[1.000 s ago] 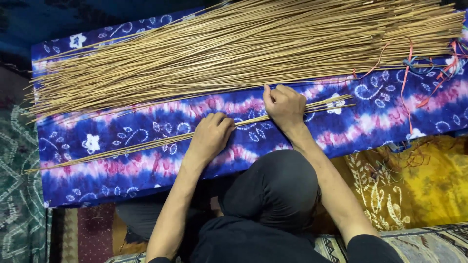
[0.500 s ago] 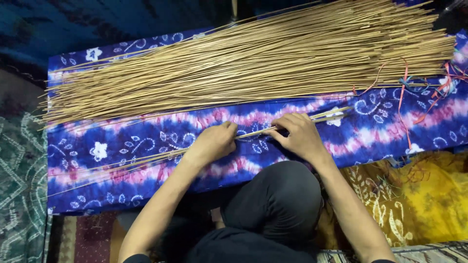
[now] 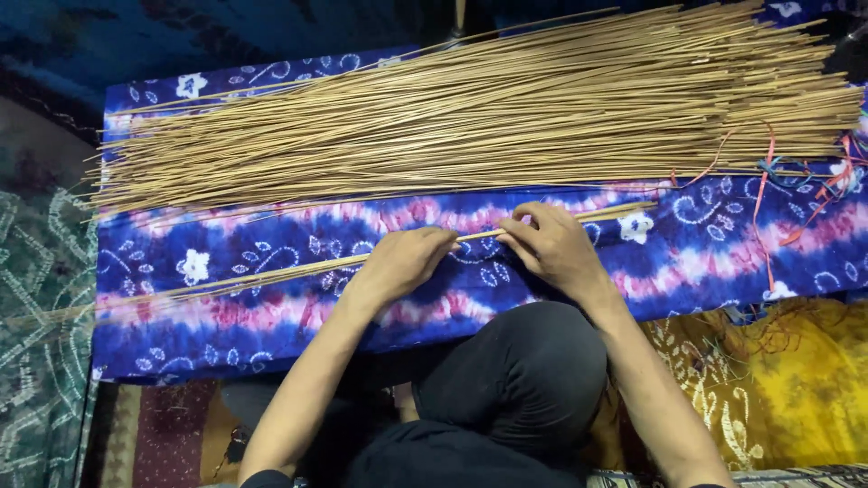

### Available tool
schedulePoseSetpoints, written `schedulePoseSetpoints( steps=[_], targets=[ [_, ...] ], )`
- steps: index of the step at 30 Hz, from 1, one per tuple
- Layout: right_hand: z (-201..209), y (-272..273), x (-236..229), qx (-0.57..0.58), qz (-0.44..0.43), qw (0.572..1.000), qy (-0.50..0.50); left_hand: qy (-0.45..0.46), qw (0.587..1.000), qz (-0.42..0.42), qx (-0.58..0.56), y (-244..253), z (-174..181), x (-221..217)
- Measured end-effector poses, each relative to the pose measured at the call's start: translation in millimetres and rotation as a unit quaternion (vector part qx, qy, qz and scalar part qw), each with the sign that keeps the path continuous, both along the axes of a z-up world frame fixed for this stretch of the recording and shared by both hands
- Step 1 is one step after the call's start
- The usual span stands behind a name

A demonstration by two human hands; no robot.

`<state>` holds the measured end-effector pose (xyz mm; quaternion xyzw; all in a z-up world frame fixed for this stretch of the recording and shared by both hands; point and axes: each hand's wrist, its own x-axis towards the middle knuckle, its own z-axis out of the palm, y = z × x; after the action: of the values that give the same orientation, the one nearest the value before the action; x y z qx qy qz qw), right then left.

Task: Tying thin bamboo sticks together with string to create a mat.

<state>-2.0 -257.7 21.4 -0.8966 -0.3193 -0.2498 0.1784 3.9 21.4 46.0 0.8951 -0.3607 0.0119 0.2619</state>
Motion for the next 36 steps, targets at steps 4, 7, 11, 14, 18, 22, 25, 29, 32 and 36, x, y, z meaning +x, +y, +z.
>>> schedulePoseSetpoints(
  steps=[4, 7, 11, 14, 18, 22, 25, 29, 32, 36],
  targets=[
    [-6, -13, 7, -0.03, -0.015, 0.999, -0.014, 0.053, 0.998, 0.009, -0.011, 1, 0, 3],
    [-19, -2, 6, -0.031, 0.006, 0.999, -0.02, 0.077, 0.997, 0.007, -0.004, -15, -9, 0],
    [-19, -13, 8, 0.015, 0.01, 0.998, -0.059, 0.011, 1.0, 0.016, -0.001, -19, -20, 2],
    [-36, -60, 22, 0.081, -0.035, 0.994, -0.068, 0.012, 1.0, 0.021, -0.015, -8, -11, 2],
    [-19, -54, 15, 0.381, -0.104, 0.916, 0.07, 0.034, 0.999, 0.017, -0.034, -11, -8, -1],
    [1, -42, 11, 0.497, -0.08, 0.848, 0.165, 0.043, 0.998, 0.029, -0.02, -11, -14, 1],
    [5, -43, 14, 0.614, -0.025, 0.736, 0.282, 0.058, 0.998, 0.02, -0.002, -13, -16, -3],
    [14, -36, 7, 0.575, 0.01, 0.748, 0.332, 0.058, 0.998, 0.012, 0.0, -23, -13, -2],
    [26, -27, -1, 0.527, -0.008, 0.789, 0.316, 0.042, 0.999, 0.008, 0.004, -25, -19, 1],
    [3, -68, 18, 0.209, -0.074, 0.971, 0.093, 0.015, 1.0, 0.007, 0.02, -29, -28, 3]
  ],
)
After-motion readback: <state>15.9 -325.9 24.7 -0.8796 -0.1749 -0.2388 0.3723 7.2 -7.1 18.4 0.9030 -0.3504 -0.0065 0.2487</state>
